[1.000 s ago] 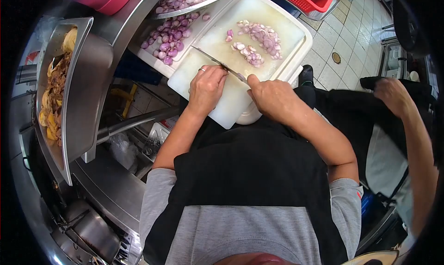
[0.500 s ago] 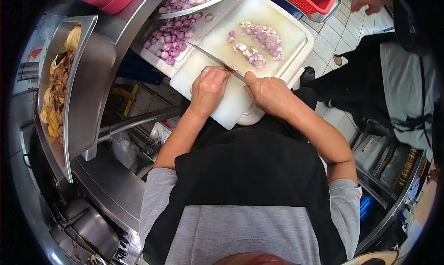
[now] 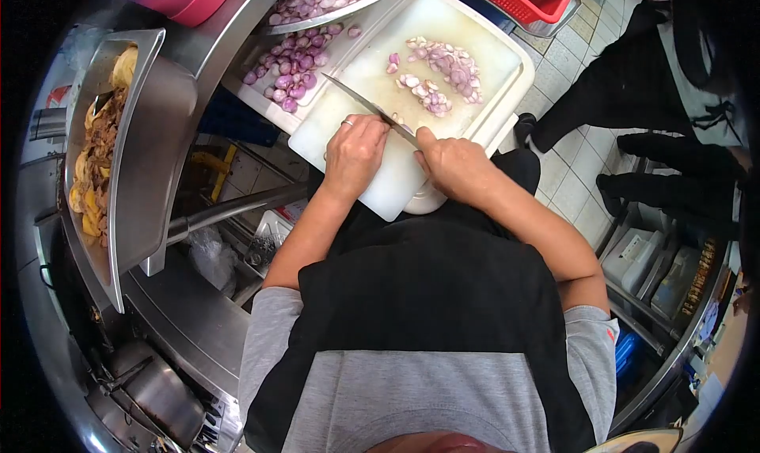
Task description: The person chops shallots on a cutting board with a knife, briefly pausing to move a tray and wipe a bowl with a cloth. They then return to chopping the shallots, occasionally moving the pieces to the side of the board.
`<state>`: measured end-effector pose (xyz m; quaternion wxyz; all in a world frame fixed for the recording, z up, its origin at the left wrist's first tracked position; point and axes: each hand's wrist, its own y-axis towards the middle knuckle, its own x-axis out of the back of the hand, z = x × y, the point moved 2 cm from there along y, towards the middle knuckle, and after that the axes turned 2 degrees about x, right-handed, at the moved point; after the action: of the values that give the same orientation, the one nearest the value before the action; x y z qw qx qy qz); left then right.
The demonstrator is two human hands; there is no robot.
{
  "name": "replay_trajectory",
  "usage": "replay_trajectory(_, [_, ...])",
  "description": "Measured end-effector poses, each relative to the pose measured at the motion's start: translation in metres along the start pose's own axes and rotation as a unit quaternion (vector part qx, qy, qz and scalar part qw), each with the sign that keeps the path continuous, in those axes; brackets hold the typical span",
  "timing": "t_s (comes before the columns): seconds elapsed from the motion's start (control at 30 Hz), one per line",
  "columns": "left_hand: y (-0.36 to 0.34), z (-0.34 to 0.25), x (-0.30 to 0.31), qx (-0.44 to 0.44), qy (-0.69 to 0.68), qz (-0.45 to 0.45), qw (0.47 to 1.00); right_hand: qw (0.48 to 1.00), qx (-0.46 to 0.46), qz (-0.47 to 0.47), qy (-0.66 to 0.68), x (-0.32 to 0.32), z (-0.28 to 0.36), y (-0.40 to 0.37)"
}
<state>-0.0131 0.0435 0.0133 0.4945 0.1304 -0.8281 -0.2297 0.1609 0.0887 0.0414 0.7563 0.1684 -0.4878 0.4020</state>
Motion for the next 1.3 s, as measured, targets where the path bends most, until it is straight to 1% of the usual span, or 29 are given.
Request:
replay_trajectory(0.03, [0.000, 0.000, 0.000, 0.000, -0.006, 0.003, 1.000, 1.000, -0.016, -0.004, 0.011, -0.005, -0.002, 0.004])
replay_trajectory(0.1, [0.001, 0.001, 0.004, -0.002, -0.009, 0.008, 1.000, 1.000, -0.003, -0.005, 0.020, -0.004, -0.009, 0.009])
replay_trajectory(0.13, [0.006, 0.003, 0.008, 0.007, -0.032, 0.019, 0.999, 1.000, 0.004, -0.007, 0.027, -0.002, -0.010, 0.009])
replay_trajectory(0.17, [0.012, 0.005, 0.011, 0.017, -0.056, 0.029, 0.998, 1.000, -0.003, 0.020, 0.018, 0.003, -0.012, 0.007])
replay_trajectory(0.2, [0.023, 0.005, 0.018, 0.013, -0.057, 0.028, 0.998, 1.000, -0.005, 0.016, 0.017, 0.011, -0.011, 0.004])
replay_trajectory(0.27, [0.047, 0.008, 0.034, 0.020, -0.038, -0.049, 0.998, 1.000, -0.013, 0.015, 0.011, 0.019, -0.007, -0.004])
replay_trajectory(0.3, [0.056, 0.010, 0.034, 0.019, -0.036, -0.050, 0.998, 1.000, -0.011, 0.013, 0.011, 0.019, -0.005, -0.007])
replay_trajectory(0.37, [0.078, 0.016, 0.024, 0.008, -0.031, 0.027, 0.999, 1.000, 0.006, 0.007, 0.009, 0.020, -0.001, -0.013])
replay_trajectory(0.4, [0.086, 0.019, 0.015, 0.005, -0.031, 0.025, 0.999, 1.000, 0.006, 0.005, 0.007, 0.016, -0.001, -0.015])
replay_trajectory(0.47, [0.092, 0.029, -0.014, -0.003, 0.026, 0.131, 0.991, 0.999, 0.038, 0.003, 0.032, 0.004, -0.002, -0.018])
replay_trajectory(0.57, [0.098, 0.037, -0.036, -0.018, 0.083, 0.144, 0.986, 0.998, 0.022, 0.028, 0.053, 0.002, -0.004, -0.020])
replay_trajectory(0.6, [0.099, 0.035, -0.037, -0.025, 0.113, 0.146, 0.982, 0.997, 0.012, 0.043, 0.069, 0.002, -0.005, -0.020])
replay_trajectory(0.63, [0.098, 0.034, -0.035, -0.025, 0.114, 0.147, 0.982, 0.997, 0.013, 0.042, 0.070, 0.003, -0.007, -0.019])
replay_trajectory(0.7, [0.095, 0.029, -0.024, -0.005, 0.004, 0.082, 0.997, 0.995, -0.025, 0.074, 0.057, 0.008, -0.019, -0.016])
replay_trajectory(0.73, [0.094, 0.019, -0.012, -0.005, 0.005, 0.082, 0.997, 0.996, -0.029, 0.063, 0.054, 0.013, -0.026, -0.017])
replay_trajectory(0.8, [0.083, 0.003, 0.011, 0.115, -0.110, 0.130, 0.979, 0.997, -0.046, 0.036, 0.048, 0.018, -0.046, -0.014])
replay_trajectory(0.83, [0.071, 0.003, 0.012, 0.145, -0.147, 0.152, 0.967, 0.997, -0.057, -0.001, 0.059, 0.022, -0.052, -0.015])
replay_trajectory(0.87, [0.059, 0.003, 0.012, 0.146, -0.146, 0.152, 0.967, 0.997, -0.057, 0.000, 0.060, 0.023, -0.052, -0.015])
replay_trajectory(0.93, [0.038, 0.007, 0.004, 0.154, -0.145, 0.240, 0.947, 0.999, -0.048, -0.011, -0.004, 0.034, -0.046, -0.018])
replay_trajectory(0.97, [0.031, 0.012, 0.001, 0.138, -0.149, 0.206, 0.957, 0.999, -0.036, -0.023, -0.016, 0.033, -0.040, -0.019])
replay_trajectory(1.0, [0.028, 0.012, 0.002, 0.140, -0.149, 0.207, 0.957, 0.999, -0.036, -0.022, -0.015, 0.033, -0.033, -0.019])
replay_trajectory(1.07, [0.022, 0.011, 0.007, 0.140, -0.131, 0.119, 0.974, 0.999, -0.025, -0.010, -0.021, 0.032, -0.020, -0.018])
replay_trajectory(1.1, [0.017, 0.011, 0.005, 0.141, -0.130, 0.117, 0.974, 0.999, -0.016, -0.008, -0.037, 0.030, -0.018, -0.018])
replay_trajectory(1.17, [0.008, 0.009, 0.000, 0.092, -0.089, 0.060, 0.990, 0.999, -0.010, -0.003, -0.039, 0.026, -0.015, -0.014])
replay_trajectory(1.2, [0.007, 0.008, 0.000, 0.094, -0.090, 0.060, 0.990, 0.999, -0.006, 0.001, -0.040, 0.023, -0.014, -0.014])
replay_trajectory(1.27, [0.006, 0.004, 0.000, 0.034, -0.066, 0.023, 0.997, 0.999, 0.005, 0.000, -0.040, 0.015, -0.019, -0.011])
replay_trajectory(1.3, [0.006, 0.003, -0.001, 0.034, -0.068, 0.022, 0.997, 0.999, 0.016, -0.003, -0.041, 0.017, -0.016, -0.009])
